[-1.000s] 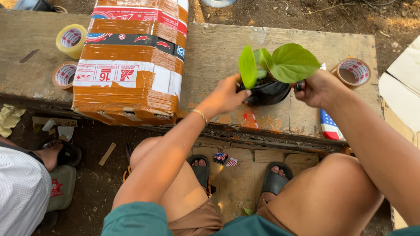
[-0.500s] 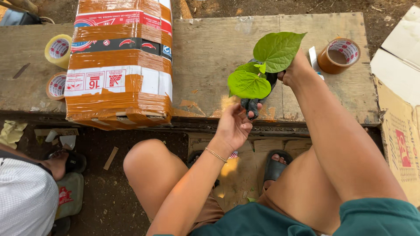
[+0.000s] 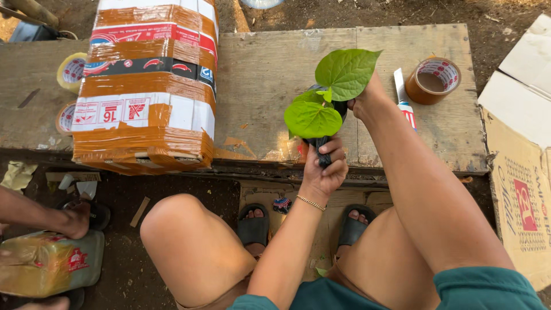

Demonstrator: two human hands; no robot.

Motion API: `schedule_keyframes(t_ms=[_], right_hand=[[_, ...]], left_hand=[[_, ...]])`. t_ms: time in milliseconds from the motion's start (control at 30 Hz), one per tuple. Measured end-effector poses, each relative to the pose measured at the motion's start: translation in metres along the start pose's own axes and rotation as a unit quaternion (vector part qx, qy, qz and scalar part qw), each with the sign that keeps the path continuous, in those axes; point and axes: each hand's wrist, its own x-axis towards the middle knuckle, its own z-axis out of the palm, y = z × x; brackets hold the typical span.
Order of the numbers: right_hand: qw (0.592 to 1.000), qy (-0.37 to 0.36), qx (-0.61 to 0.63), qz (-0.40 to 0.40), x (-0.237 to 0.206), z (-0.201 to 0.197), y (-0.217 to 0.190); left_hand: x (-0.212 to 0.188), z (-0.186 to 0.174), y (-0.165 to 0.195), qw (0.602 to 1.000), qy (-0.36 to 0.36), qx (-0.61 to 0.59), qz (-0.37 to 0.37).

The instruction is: The person sits on the ground and wraps a potted plant with a black plastic bag, then secures it with brown packing tape. They use a utility knife to cut the tape and adjust the bag around the pot.

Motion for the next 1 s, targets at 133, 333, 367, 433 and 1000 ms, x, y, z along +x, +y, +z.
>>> schedule_keyframes(t_ms=[133, 333, 367, 433, 1000], right_hand=[[1.0, -0.008, -0.012, -0.004, 0.007, -0.006, 0.006], [0.997, -0.034, 0.052, -0.048, 0.011, 0.001, 0.009], [0.996, -0.029, 0.051, -0.061, 0.009, 0.002, 0.01], [0.998, -0.013, 0.022, -0.052, 0.006, 0.004, 0.01], [0.968, 0.125, -0.202, 0.081, -0.044, 0.025, -0.032]], left_hand=[[0.012, -0.008, -0.012, 0.998, -0.061, -0.012, 0.026], [0.021, -0.008, -0.021, 0.992, -0.1, -0.011, 0.075], [0.021, -0.006, -0.023, 0.991, -0.102, -0.019, 0.081], [0.021, -0.002, -0.024, 0.989, -0.111, -0.027, 0.097], [0.016, 0.095, 0.122, 0.803, 0.37, 0.467, -0.018]])
